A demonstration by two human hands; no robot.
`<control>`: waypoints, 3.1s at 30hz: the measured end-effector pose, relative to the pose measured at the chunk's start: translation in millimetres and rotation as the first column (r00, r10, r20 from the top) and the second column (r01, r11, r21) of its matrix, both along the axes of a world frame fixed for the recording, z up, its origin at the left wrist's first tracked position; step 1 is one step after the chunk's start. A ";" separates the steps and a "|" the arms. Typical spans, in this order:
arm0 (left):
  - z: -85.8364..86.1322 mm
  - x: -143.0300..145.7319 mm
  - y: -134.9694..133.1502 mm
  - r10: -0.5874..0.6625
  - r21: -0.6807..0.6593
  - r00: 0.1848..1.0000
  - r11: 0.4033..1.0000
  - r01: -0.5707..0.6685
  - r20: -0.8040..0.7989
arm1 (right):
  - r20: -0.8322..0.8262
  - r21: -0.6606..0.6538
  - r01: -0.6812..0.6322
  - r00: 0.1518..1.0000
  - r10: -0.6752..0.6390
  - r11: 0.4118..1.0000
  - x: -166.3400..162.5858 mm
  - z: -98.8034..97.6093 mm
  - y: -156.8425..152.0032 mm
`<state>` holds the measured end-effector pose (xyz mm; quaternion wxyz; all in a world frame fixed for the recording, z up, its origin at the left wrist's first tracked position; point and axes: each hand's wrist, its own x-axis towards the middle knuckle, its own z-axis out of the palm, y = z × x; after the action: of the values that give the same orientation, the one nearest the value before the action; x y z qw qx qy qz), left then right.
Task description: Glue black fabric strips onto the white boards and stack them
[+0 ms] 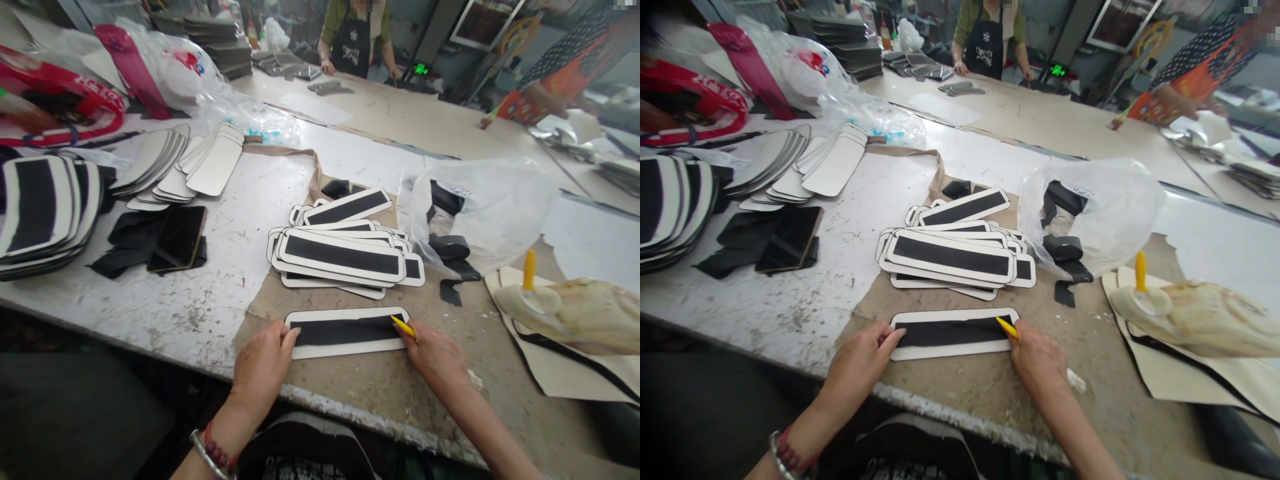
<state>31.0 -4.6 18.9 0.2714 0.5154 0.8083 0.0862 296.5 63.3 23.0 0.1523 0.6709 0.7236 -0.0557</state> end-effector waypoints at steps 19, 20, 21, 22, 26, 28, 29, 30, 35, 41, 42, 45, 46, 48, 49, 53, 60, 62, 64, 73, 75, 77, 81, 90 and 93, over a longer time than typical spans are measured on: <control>-3.4 -1.4 2.8 0.109 0.127 0.993 0.985 -0.115 0.052 | -0.006 -0.113 0.070 0.997 -0.071 0.991 -4.7 5.4 4.0; -4.4 -2.0 3.3 0.115 0.135 0.992 0.983 -0.122 0.060 | -0.006 -0.111 0.068 0.998 -0.070 0.991 -4.8 5.2 3.9; -5.5 -2.4 3.7 0.122 0.142 0.990 0.981 -0.131 0.069 | -0.005 -0.108 0.067 0.998 -0.068 0.992 -4.9 5.0 3.9; -6.7 -2.7 4.0 0.133 0.149 0.988 0.978 -0.143 0.077 | -0.004 -0.106 0.065 0.998 -0.066 0.992 -5.0 4.8 3.9; -10.1 -2.7 4.2 0.161 0.166 0.980 0.970 -0.180 0.118 | -0.010 -0.105 0.069 0.997 -0.070 0.992 -6.0 5.2 4.3; -10.7 -2.4 3.7 0.163 0.174 0.976 0.967 -0.187 0.144 | -0.014 -0.113 0.077 0.997 -0.079 0.991 -6.7 6.2 4.5; -11.0 -2.2 3.4 0.164 0.178 0.974 0.965 -0.191 0.158 | -0.015 -0.114 0.080 0.996 -0.083 0.990 -7.1 6.9 4.4; -11.2 -2.1 3.0 0.166 0.184 0.971 0.963 -0.198 0.173 | -0.018 -0.113 0.082 0.996 -0.085 0.990 -7.6 7.6 4.3; -13.1 -2.2 1.1 0.195 0.229 0.938 0.937 -0.264 0.287 | -0.042 -0.089 0.074 0.996 -0.078 0.993 -8.0 8.5 3.5; -10.7 -1.2 -1.0 0.225 0.211 0.811 0.896 -0.390 0.541 | -0.067 -0.064 0.059 0.996 -0.063 0.996 -6.4 5.7 3.4; -10.1 -0.1 -1.5 0.230 0.182 0.767 0.894 -0.410 0.598 | -0.066 -0.063 0.062 0.996 -0.067 0.996 -6.5 5.8 3.4; -8.4 4.2 -2.5 0.272 0.062 0.607 0.880 -0.470 0.747 | -0.076 -0.066 0.084 0.993 -0.088 0.994 -7.4 7.5 3.4; -8.0 5.4 -2.6 0.289 0.020 0.553 0.874 -0.485 0.781 | -0.087 -0.068 0.093 0.991 -0.098 0.993 -7.7 8.3 3.5; -7.8 7.1 -2.4 0.309 -0.055 0.454 0.869 -0.491 0.836 | -0.113 -0.074 0.111 0.986 -0.119 0.991 -7.8 9.8 4.0; -8.0 7.3 -2.1 0.311 -0.084 0.410 0.871 -0.484 0.857 | -0.122 -0.078 0.119 0.984 -0.128 0.990 -7.4 10.6 4.4; -11.3 5.3 -1.6 0.321 -0.168 0.262 0.864 -0.475 0.910 | -0.129 -0.089 0.154 0.978 -0.165 0.984 -2.3 14.3 7.3; -21.2 2.4 -5.1 0.314 -0.235 0.101 0.855 -0.462 0.944 | -0.256 -0.152 0.200 0.938 -0.235 0.968 14.1 24.4 12.4; -22.5 2.7 -6.0 0.308 -0.238 0.079 0.851 -0.468 0.948 | -0.280 -0.155 0.212 0.927 -0.249 0.965 17.5 25.5 13.1; -21.4 1.9 -6.4 0.300 -0.234 0.068 0.848 -0.475 0.951 | -0.282 -0.136 0.225 0.925 -0.256 0.965 20.3 25.0 13.0; 5.1 -15.8 -12.0 0.313 -0.253 0.030 0.817 -0.518 0.949 | -0.540 0.096 0.227 0.830 -0.141 0.969 32.8 32.3 5.0; 8.9 -18.0 -14.0 0.303 -0.253 0.015 0.821 -0.511 0.953 | -0.648 0.091 0.246 0.751 -0.130 0.965 28.4 38.2 3.2; 11.5 -19.9 -15.5 0.303 -0.261 0.002 0.822 -0.506 0.953 | -0.749 -0.020 0.245 0.638 -0.177 0.969 19.3 43.4 0.2; 15.0 -26.1 -18.7 0.290 -0.262 -0.024 0.822 -0.506 0.957 | -0.842 -0.349 0.236 0.346 -0.414 0.907 -1.0 48.2 -10.9; 14.5 -37.7 -29.1 0.302 -0.365 -0.208 0.821 -0.438 0.930 | -0.814 -0.580 0.208 -0.198 -0.547 0.788 -10.0 50.1 -31.1; 13.1 -38.0 -30.1 0.268 -0.346 -0.234 0.836 -0.425 0.935 | -0.812 -0.582 0.231 -0.207 -0.546 0.780 -11.4 51.3 -31.6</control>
<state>-7.0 -34.7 31.9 0.7082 0.0419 0.4395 0.5509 285.1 31.7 74.3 -0.3632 0.5858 0.3406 -0.6394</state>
